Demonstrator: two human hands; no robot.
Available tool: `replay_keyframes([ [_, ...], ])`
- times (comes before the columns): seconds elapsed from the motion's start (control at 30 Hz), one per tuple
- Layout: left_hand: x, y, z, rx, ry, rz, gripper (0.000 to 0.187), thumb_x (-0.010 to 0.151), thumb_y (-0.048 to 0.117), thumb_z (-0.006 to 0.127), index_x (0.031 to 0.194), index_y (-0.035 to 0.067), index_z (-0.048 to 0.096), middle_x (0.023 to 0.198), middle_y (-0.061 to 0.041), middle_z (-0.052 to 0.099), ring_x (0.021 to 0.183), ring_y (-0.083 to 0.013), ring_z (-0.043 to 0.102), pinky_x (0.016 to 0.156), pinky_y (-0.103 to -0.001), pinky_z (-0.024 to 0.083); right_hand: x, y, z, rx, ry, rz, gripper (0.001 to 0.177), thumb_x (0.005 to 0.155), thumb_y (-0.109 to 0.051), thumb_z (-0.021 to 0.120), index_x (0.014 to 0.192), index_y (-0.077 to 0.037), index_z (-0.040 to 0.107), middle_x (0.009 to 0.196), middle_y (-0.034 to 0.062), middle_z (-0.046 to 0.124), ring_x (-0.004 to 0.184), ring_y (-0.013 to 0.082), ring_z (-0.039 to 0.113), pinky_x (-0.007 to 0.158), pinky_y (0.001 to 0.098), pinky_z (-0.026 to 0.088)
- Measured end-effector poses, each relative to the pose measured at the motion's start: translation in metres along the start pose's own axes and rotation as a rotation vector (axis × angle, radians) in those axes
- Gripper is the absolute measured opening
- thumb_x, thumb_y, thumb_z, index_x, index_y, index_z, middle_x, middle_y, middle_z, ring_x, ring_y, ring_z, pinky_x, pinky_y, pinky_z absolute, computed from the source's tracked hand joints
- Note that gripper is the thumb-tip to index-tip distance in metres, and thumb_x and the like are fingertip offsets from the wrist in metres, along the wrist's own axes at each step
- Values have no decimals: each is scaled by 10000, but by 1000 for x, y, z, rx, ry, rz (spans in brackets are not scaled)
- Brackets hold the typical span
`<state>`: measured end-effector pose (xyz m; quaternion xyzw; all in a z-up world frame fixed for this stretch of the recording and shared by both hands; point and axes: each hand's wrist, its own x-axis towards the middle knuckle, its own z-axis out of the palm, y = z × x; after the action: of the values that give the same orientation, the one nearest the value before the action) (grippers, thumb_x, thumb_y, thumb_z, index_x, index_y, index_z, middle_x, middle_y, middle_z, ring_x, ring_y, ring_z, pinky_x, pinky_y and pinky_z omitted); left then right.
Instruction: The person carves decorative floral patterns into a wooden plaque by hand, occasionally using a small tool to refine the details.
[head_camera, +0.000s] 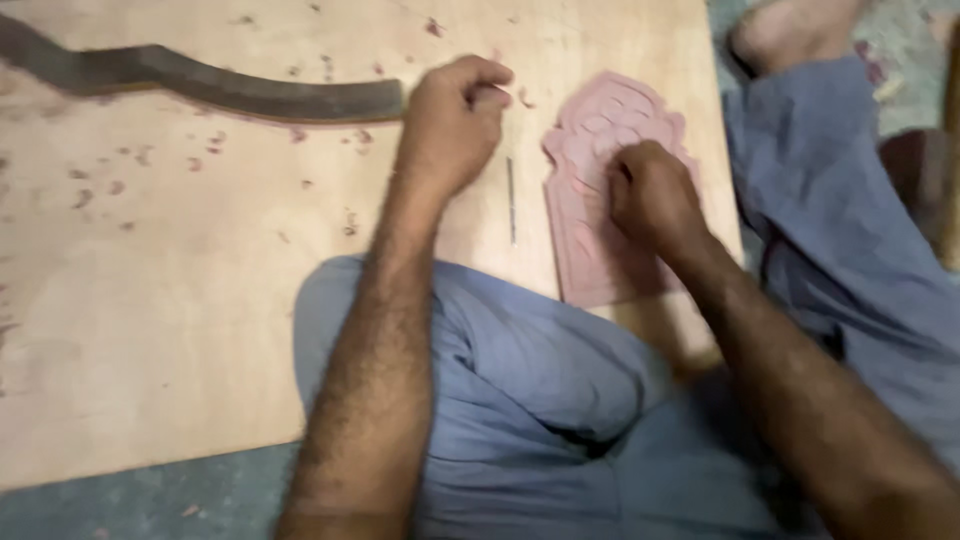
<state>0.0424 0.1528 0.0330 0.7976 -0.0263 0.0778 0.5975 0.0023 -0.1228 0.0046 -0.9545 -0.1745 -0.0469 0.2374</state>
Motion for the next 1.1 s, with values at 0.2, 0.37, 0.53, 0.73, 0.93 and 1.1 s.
replay_keyframes([
  [0.2, -5, -1, 6, 34, -5, 88, 177, 922, 74, 687, 1079, 42, 761, 866, -95, 783, 777, -145, 742, 741, -289, 590, -23, -4, 7, -100, -44, 248, 168, 949, -144, 643, 899, 10, 688, 937, 258, 679, 889, 452, 651, 790, 524, 516],
  [0.37, -9, 4, -3, 29, 12, 110, 186, 890, 64, 705, 1060, 12, 760, 874, -106, 780, 798, -154, 747, 746, -292, 585, -29, -18, 21, 22, 103, 508, 167, 909, -140, 613, 878, 0, 700, 881, 245, 700, 840, 414, 697, 788, 494, 544],
  [0.53, -10, 9, -1, 11, -71, 18, 194, 913, 75, 680, 1087, 23, 746, 867, -102, 784, 790, -156, 740, 738, -288, 585, -6, 3, 15, -14, 34, 183, 146, 944, -116, 620, 909, -3, 704, 941, 261, 695, 889, 451, 670, 791, 520, 538],
  [0.73, -5, -8, -7, 28, -2, 119, 187, 914, 61, 672, 1077, 25, 756, 923, -105, 783, 839, -153, 762, 770, -290, 596, 2, 12, 20, -63, -26, 58, 116, 933, -90, 606, 916, -15, 691, 950, 252, 675, 887, 465, 644, 788, 544, 519],
  [0.93, -4, 5, 2, 90, -32, 41, 198, 889, 96, 686, 1062, 42, 764, 854, -119, 773, 783, -200, 746, 732, -296, 571, -4, 13, 20, -125, -12, 61, 128, 930, -102, 581, 884, -30, 677, 941, 255, 664, 883, 454, 645, 814, 543, 511],
  [1.1, -13, 1, 29, 129, -107, -12, 221, 916, 134, 653, 1098, 59, 751, 902, -117, 773, 827, -215, 765, 782, -326, 589, -21, 32, 41, -271, -32, 24, 94, 908, -67, 587, 917, 3, 649, 925, 250, 660, 838, 445, 636, 739, 525, 518],
])
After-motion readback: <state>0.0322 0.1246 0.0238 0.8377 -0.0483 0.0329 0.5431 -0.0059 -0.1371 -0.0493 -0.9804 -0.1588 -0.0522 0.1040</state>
